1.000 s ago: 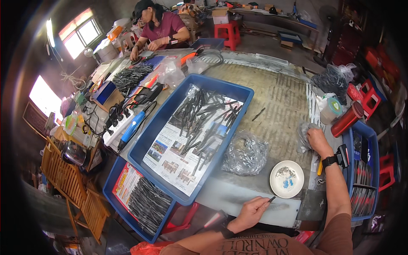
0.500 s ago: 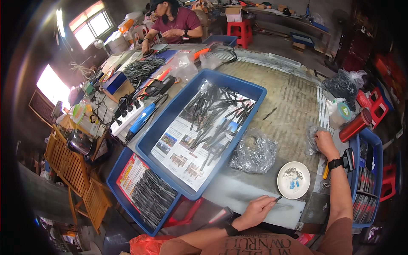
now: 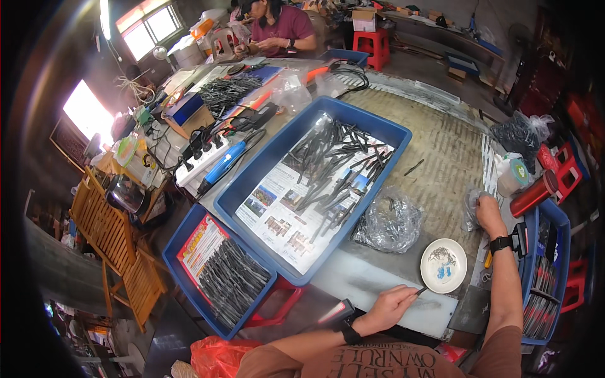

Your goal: The person repeatedly picks small metal components from a plate, inserts them into black plastic housings, and uses pliers to crimp the assembly. Finished units are placed into a blue bin. The process is repeated for multiple items.

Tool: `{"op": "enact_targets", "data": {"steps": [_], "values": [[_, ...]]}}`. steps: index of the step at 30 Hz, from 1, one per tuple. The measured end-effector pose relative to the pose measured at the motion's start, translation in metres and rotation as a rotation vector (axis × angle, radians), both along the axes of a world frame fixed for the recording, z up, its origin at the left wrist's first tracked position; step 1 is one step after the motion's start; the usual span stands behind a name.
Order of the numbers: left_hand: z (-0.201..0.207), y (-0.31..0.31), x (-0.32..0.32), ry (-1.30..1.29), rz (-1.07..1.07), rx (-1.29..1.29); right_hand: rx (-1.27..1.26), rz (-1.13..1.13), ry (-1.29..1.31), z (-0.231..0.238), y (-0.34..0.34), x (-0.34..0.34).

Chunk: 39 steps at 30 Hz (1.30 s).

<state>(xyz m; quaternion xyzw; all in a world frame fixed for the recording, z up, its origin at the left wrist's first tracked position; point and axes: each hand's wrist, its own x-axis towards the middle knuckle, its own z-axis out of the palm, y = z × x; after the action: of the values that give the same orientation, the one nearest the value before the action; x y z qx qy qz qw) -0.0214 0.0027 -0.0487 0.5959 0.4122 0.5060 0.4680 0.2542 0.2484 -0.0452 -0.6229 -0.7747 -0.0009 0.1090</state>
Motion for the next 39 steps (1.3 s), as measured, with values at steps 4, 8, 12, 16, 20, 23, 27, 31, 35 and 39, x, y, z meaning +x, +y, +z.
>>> {"op": "enact_targets", "data": {"steps": [4, 8, 12, 16, 20, 23, 27, 31, 35, 39], "values": [[-0.001, -0.001, 0.000, 0.012, -0.011, -0.046, 0.062, -0.028, 0.053, -0.004, 0.000, 0.002], [-0.002, -0.001, 0.001, -0.010, 0.011, -0.025, 0.104, -0.026, 0.059, -0.005, 0.000, 0.001], [-0.005, -0.001, 0.001, -0.039, 0.025, -0.023, 0.165, -0.132, 0.242, 0.004, -0.012, 0.001], [-0.006, -0.002, 0.005, -0.138, 0.036, -0.092, 0.347, -0.118, 0.424, 0.030, -0.038, -0.007], [0.001, -0.001, 0.003, -0.240, -0.013, -0.264, 0.276, -0.088, 0.701, 0.063, -0.081, -0.025], [0.012, -0.001, -0.001, -0.249, -0.010, -0.378, 0.155, -0.052, 1.056, 0.075, -0.119, -0.045], [0.026, 0.001, -0.002, -0.235, 0.060, -0.298, 0.072, 0.020, 1.310, 0.078, -0.169, -0.073], [0.035, 0.004, 0.001, -0.308, 0.047, -0.217, -0.135, 0.004, 1.512, 0.075, -0.209, -0.095], [0.039, 0.005, 0.004, -0.152, 0.060, -0.032, -0.248, -0.064, 1.643, 0.062, -0.232, -0.114], [0.044, 0.001, 0.004, -0.063, 0.063, 0.025, -0.297, -0.060, 1.715, 0.048, -0.240, -0.123]]}}
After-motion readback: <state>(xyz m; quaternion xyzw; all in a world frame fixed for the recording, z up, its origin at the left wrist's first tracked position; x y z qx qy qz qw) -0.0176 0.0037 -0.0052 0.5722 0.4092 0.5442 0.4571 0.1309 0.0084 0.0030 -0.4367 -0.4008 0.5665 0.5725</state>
